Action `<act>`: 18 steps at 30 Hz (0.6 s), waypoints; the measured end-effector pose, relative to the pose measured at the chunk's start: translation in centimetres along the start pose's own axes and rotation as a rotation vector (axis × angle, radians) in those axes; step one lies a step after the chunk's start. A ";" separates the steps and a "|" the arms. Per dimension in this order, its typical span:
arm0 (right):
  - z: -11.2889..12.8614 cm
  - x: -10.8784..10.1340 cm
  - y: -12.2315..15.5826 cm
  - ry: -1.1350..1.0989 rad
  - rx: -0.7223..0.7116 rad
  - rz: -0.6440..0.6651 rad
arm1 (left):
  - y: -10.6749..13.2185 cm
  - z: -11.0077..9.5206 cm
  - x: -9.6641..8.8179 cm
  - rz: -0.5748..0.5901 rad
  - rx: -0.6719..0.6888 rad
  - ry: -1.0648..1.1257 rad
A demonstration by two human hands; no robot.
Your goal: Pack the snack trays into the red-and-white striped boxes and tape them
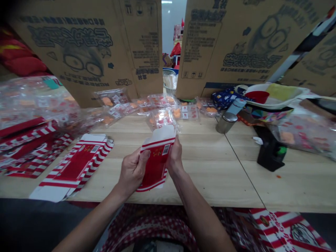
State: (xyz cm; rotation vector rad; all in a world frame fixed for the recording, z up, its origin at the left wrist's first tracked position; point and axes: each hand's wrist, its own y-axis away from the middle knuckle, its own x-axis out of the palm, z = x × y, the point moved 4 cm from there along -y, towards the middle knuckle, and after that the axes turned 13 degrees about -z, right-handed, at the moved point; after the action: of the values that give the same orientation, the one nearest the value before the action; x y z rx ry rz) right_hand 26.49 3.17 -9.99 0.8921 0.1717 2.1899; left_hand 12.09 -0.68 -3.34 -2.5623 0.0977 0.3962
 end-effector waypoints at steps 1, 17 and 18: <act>0.1 0.0 -0.6 -0.006 0.003 -0.029 | 0.4 0.1 0.2 -0.021 0.039 -0.047; 0.7 0.1 -2.2 0.088 -0.088 0.044 | 3.0 6.4 -0.6 -0.135 -0.122 -0.214; 0.5 -0.3 -2.4 0.133 -0.103 0.043 | 3.3 6.4 -0.5 -0.109 -0.161 -0.179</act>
State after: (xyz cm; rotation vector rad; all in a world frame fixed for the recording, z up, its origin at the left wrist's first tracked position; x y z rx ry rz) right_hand 28.42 4.56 -10.66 0.6990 0.1036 2.2772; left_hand 9.45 -0.15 -10.08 -2.6605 -0.1444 0.6112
